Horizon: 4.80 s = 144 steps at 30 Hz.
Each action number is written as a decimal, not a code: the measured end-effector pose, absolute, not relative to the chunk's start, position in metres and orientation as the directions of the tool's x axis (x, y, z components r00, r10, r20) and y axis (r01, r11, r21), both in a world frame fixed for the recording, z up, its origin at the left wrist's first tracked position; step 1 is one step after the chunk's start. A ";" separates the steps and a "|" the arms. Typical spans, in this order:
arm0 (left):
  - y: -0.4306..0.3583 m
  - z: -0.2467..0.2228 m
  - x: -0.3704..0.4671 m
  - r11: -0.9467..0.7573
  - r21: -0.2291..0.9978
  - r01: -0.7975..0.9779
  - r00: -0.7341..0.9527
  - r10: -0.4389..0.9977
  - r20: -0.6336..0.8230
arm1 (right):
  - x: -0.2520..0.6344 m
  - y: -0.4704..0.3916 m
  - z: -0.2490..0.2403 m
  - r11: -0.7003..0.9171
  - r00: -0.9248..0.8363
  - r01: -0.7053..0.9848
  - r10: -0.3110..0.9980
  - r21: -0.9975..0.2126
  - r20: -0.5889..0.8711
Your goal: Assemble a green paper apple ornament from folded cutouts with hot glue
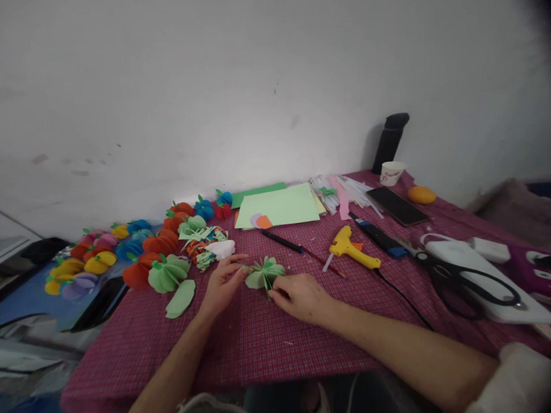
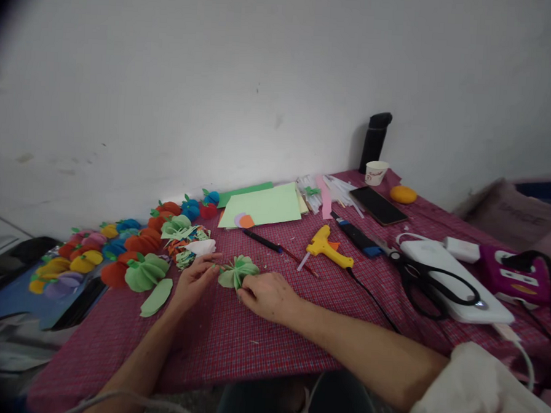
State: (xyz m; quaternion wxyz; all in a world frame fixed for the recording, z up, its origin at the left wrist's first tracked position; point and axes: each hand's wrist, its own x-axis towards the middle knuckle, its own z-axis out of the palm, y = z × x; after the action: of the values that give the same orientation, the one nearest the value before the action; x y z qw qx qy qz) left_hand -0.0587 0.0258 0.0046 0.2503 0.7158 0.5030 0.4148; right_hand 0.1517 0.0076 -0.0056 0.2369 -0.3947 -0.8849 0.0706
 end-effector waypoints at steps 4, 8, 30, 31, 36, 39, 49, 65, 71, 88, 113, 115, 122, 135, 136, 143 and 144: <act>0.026 0.002 -0.062 -0.374 0.774 0.511 0.126 0.923 0.363 | 0.152 0.006 -0.004 0.670 -0.573 0.674 0.740 -0.311 0.351; 0.025 0.003 -0.063 -0.376 0.777 0.505 0.094 0.919 0.384 | 0.153 0.005 -0.003 0.660 -0.571 0.679 0.750 -0.320 0.334; -0.040 -0.014 -0.045 -0.298 0.547 0.782 0.083 0.920 0.383 | 0.152 0.004 -0.004 0.664 -0.575 0.667 0.747 -0.338 0.333; -0.042 -0.015 -0.039 -0.302 0.533 0.790 0.096 0.921 0.379 | 0.153 0.004 -0.004 0.668 -0.580 0.661 0.744 -0.342 0.331; -0.039 -0.012 -0.024 -0.273 0.442 0.854 0.104 0.924 0.369 | 0.154 0.003 -0.002 0.680 -0.593 0.643 0.734 -0.352 0.331; -0.036 -0.006 -0.021 -0.275 0.413 0.868 0.115 0.921 0.372 | 0.155 0.003 -0.001 0.684 -0.597 0.635 0.730 -0.359 0.332; -0.038 -0.006 -0.015 -0.273 0.390 0.880 0.126 0.924 0.362 | 0.156 0.004 0.003 0.627 -0.534 0.690 0.778 -0.360 0.332; -0.031 -0.012 -0.028 -0.243 0.372 0.896 0.102 0.927 0.361 | 0.156 0.005 0.003 0.603 -0.513 0.727 0.795 -0.327 0.323; -0.026 -0.005 -0.041 -0.206 0.365 0.908 0.060 0.925 0.375 | 0.157 0.005 0.006 0.594 -0.496 0.737 0.800 -0.323 0.337; -0.042 -0.013 -0.025 -0.265 0.379 0.887 0.025 0.845 0.534 | 0.154 0.004 -0.002 0.643 -0.560 0.644 0.766 -0.414 0.316; 0.000 0.021 -0.031 -0.334 0.591 0.734 0.026 0.884 0.468 | 0.152 0.006 -0.002 0.623 -0.580 0.589 0.770 -0.515 0.268; -0.006 0.020 -0.031 -0.318 0.639 0.701 -0.063 0.864 0.499 | 0.152 0.005 -0.001 0.619 -0.578 0.584 0.771 -0.525 0.266; -0.054 -0.007 -0.015 -0.399 0.460 0.793 -0.013 0.744 0.668 | 0.152 0.005 -0.002 0.616 -0.568 0.602 0.778 -0.509 0.269; -0.052 -0.021 -0.005 -0.223 0.334 0.916 0.032 0.869 0.493 | 0.153 0.006 -0.004 0.623 -0.578 0.634 0.775 -0.457 0.254; -0.051 -0.020 -0.005 -0.215 0.329 0.919 0.030 0.873 0.486 | 0.153 0.006 -0.004 0.624 -0.580 0.635 0.775 -0.455 0.253; -0.045 -0.014 -0.004 -0.214 0.345 0.914 0.035 0.889 0.457 | 0.153 0.006 -0.006 0.630 -0.584 0.637 0.770 -0.443 0.256; -0.045 -0.014 -0.004 -0.213 0.352 0.911 0.032 0.890 0.455 | 0.153 0.006 -0.006 0.631 -0.584 0.634 0.770 -0.447 0.257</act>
State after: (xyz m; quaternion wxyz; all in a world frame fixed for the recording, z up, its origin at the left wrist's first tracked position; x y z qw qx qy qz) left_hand -0.0037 -0.0452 -0.0141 -0.0178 0.7181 0.6270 0.3014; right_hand 0.1526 0.0063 -0.0064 0.2176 -0.4005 -0.8764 0.1553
